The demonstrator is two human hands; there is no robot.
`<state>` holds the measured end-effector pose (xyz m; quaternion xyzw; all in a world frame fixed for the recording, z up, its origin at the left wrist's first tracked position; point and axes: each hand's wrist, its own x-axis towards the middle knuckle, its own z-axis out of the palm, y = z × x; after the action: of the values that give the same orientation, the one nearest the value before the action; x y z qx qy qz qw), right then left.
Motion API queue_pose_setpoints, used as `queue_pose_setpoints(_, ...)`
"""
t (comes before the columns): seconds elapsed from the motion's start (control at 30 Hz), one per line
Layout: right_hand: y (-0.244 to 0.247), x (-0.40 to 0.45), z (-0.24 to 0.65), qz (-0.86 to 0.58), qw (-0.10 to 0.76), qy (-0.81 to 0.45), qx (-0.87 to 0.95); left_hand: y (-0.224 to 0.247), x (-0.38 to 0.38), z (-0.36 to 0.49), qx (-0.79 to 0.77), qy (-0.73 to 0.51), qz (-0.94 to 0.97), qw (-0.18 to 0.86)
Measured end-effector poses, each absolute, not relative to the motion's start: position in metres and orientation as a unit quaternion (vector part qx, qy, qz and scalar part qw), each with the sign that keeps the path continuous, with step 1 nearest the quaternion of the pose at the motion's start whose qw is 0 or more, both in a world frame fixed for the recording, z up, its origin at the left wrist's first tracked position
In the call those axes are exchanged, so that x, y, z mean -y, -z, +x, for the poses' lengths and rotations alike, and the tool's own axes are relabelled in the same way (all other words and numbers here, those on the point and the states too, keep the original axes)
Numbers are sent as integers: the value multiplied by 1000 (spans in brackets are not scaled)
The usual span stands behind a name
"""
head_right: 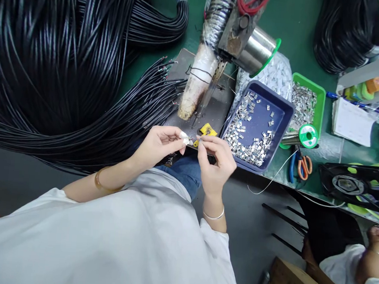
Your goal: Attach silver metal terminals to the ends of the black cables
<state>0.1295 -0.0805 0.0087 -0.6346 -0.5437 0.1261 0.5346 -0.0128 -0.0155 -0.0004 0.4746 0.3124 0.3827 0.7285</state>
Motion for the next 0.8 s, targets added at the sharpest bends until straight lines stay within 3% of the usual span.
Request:
queue_pose_setpoints(0.17,1,74,127,-623,535,-184,541,3,17,-11,-324,-394,512,691)
queue_pose_setpoints(0.4,3,76,132,-607,529,-178,565,7,18,-15,-337,-402,646,555)
queue_pose_setpoints(0.67,1,80,135,-620,444,-72,643,13,16,-20,-316,-380,811,313)
queue_pose_setpoints(0.73,1,81,130,-621,483,-116,607,13,21,-19,-320,-384,799,336)
queue_pose_setpoints(0.8,2,82,125,-616,531,-172,556,10,27,-18,-320,-397,734,449)
